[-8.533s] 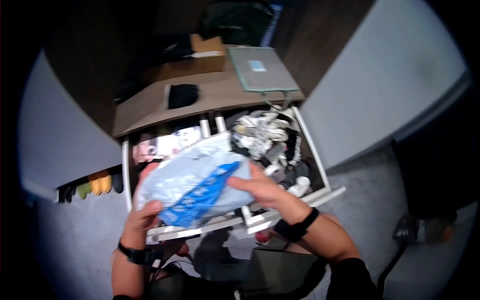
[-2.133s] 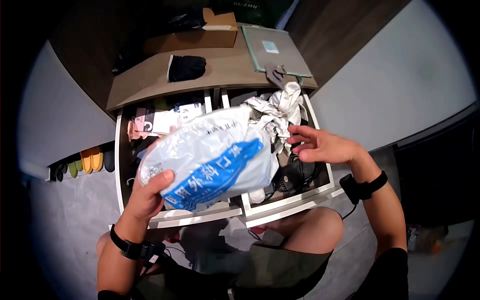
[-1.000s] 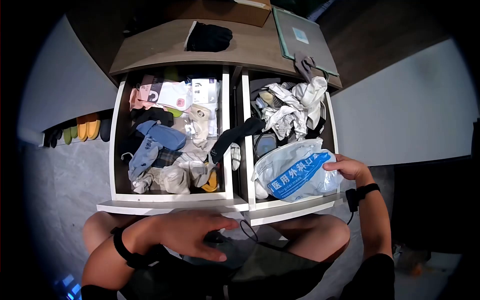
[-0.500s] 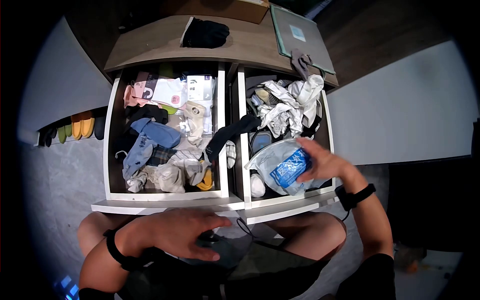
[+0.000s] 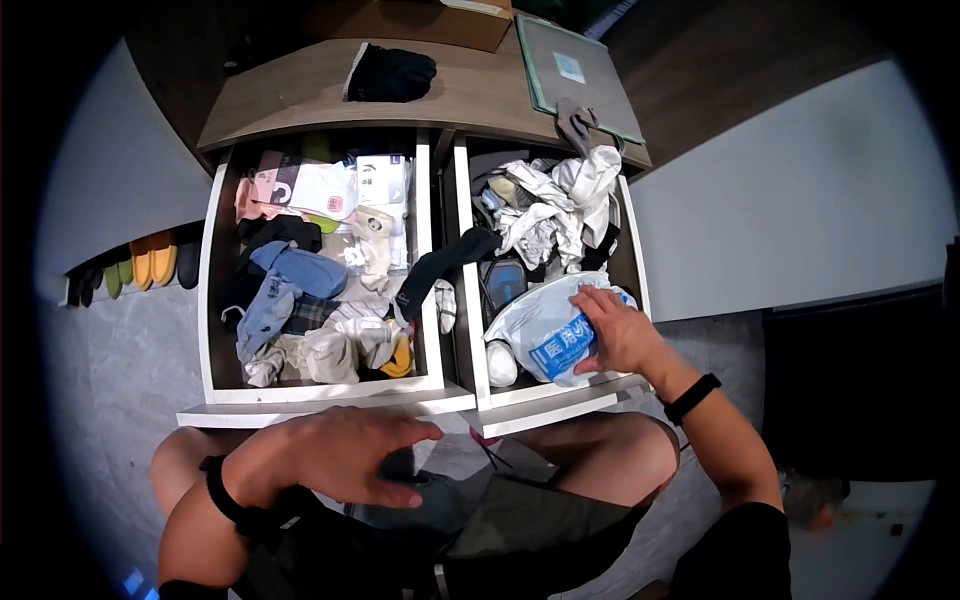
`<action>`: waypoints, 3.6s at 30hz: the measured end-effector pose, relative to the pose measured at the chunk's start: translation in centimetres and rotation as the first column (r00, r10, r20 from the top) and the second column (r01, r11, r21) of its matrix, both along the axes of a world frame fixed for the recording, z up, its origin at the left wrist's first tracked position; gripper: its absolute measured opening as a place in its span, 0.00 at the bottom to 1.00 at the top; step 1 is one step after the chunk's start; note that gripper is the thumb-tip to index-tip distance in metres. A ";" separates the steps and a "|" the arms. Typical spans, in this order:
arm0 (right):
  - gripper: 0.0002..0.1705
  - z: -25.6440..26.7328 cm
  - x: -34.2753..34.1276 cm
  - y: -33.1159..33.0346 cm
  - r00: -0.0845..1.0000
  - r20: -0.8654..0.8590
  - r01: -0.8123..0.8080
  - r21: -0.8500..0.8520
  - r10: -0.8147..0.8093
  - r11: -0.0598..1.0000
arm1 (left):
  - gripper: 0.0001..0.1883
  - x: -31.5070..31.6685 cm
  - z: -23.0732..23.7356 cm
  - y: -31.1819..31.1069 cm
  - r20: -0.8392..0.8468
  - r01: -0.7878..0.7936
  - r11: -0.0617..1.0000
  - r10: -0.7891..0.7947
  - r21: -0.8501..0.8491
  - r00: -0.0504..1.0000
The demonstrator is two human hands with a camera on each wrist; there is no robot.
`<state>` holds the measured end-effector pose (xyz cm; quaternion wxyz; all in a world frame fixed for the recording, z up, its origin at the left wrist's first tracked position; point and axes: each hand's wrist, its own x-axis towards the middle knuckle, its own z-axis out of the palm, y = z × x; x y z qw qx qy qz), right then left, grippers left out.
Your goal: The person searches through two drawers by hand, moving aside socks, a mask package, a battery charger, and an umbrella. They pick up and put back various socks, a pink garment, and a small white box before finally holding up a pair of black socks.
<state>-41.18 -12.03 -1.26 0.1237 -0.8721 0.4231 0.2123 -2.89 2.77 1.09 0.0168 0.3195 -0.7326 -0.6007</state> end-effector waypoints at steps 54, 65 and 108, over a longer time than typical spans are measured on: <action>0.63 15.5 -13.7 10.5 0.564 0.726 0.621 -0.059 -0.394 0.781 | 0.37 -0.1 2.4 -0.1 0.030 -0.028 0.999 0.028 -0.025 0.999; 0.60 -3.8 -27.7 21.2 0.494 0.231 0.858 -0.287 -0.839 0.426 | 0.38 -1.1 1.8 -1.3 -0.075 -0.084 0.980 0.099 0.181 0.992; 0.54 -6.3 -3.6 -4.1 0.911 -0.344 -0.160 0.210 0.227 0.964 | 0.39 1.5 2.6 -3.0 -0.030 -0.188 0.981 0.189 0.037 0.981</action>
